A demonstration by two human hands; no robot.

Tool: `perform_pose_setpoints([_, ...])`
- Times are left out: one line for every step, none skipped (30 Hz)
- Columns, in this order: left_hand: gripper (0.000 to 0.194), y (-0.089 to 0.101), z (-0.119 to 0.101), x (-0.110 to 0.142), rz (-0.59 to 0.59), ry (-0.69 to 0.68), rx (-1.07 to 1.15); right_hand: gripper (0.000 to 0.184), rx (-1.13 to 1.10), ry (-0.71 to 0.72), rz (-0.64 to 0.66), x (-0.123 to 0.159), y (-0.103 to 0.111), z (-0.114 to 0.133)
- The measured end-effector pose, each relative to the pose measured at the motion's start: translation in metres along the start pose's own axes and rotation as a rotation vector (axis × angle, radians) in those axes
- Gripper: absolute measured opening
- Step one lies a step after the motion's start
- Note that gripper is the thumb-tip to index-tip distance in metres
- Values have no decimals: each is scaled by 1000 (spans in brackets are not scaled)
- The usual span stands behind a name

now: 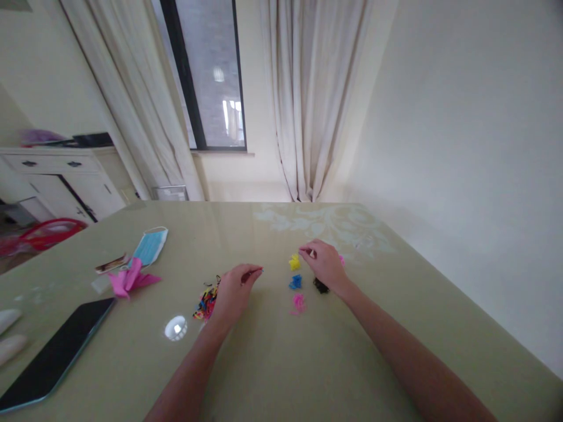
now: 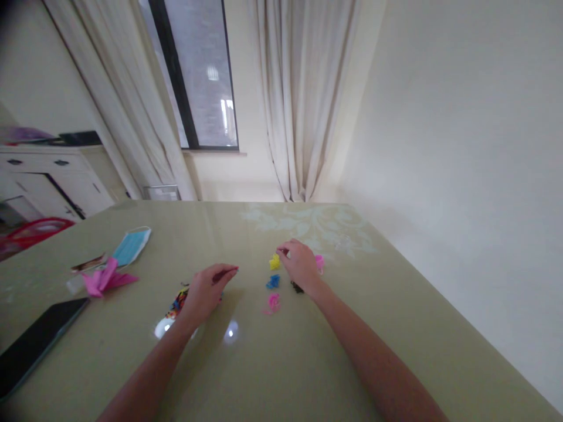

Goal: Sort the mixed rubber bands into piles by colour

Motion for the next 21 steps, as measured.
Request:
perform_pose_setpoints([26, -2, -1, 0, 7, -10, 75, 15, -32, 27, -23, 2, 8, 9])
perform_pose_setpoints([26, -5, -1, 0, 16, -17, 141, 14, -72, 57, -41, 5, 15, 18])
perform_pose_setpoints([26, -8, -2, 0, 30, -18, 195, 13, -116, 88, -48, 10, 20, 28])
perform_pose_setpoints([26, -10, -3, 0, 48, -18, 239, 12, -158, 113, -44, 17, 21, 35])
perform_pose_setpoints([26, -13, -5, 1, 69, -16, 272, 12, -191, 129, -28, 25, 19, 42])
perform_pose_setpoints([26, -16, -7, 2, 91, -15, 297, 13, -221, 137, -8, 34, 15, 46])
perform_pose_setpoints([26, -18, -10, 4, 112, -19, 314, 16, -250, 138, 5, 43, 9, 49])
perform_pose_setpoints([26, -21, -14, 6, 136, -27, 325, 20, -283, 133, 12, 52, 3, 50])
perform_pose_setpoints([25, -24, -18, 9, 161, -37, 332, 24, -323, 124, 11, 60, -3, 50])
perform_pose_setpoints([24, -27, -22, 11, 189, -50, 338, 26, -366, 114, 5, 68, -8, 49])
perform_pose_setpoints([24, -30, -26, 14, 219, -62, 342, 26, -407, 106, -4, 74, -13, 49])
perform_pose_setpoints([23, -34, -28, 17, 249, -72, 344, 25, -441, 97, -16, 78, -16, 48])
perform_pose_setpoints([23, -37, -31, 19, 277, -82, 342, 26, -466, 88, -27, 82, -17, 47])
perform_pose_setpoints([23, -39, -32, 20, 298, -90, 340, 26, -479, 77, -37, 84, -18, 46])
perform_pose_setpoints([23, -41, -33, 22, 313, -95, 339, 27, -487, 66, -48, 86, -18, 45])
perform_pose_setpoints([23, -42, -33, 22, 323, -97, 342, 26, -491, 57, -55, 86, -17, 44])
perform_pose_setpoints([23, -43, -33, 23, 330, -97, 347, 25, -495, 51, -55, 86, -16, 44])
perform_pose_setpoints([24, -43, -33, 23, 336, -96, 355, 24, -499, 49, -51, 86, -15, 43])
perform_pose_setpoints([24, -43, -33, 23, 343, -92, 364, 22, -503, 52, -46, 85, -15, 43])
perform_pose_setpoints([24, -43, -33, 23, 349, -90, 369, 21, -504, 56, -40, 84, -14, 42])
perform_pose_setpoints([23, -43, -33, 23, 353, -87, 370, 19, -499, 57, -41, 83, -13, 40])
Point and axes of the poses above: each hand's wrist, its own x-axis away from the middle knuckle, its own y-axis out of the back of the hand, z = x × y, the point moved 6 cm from there along -x, towards the middle knuckle, and after that the axes turned 1 degree about y, right-handed, at the moved point
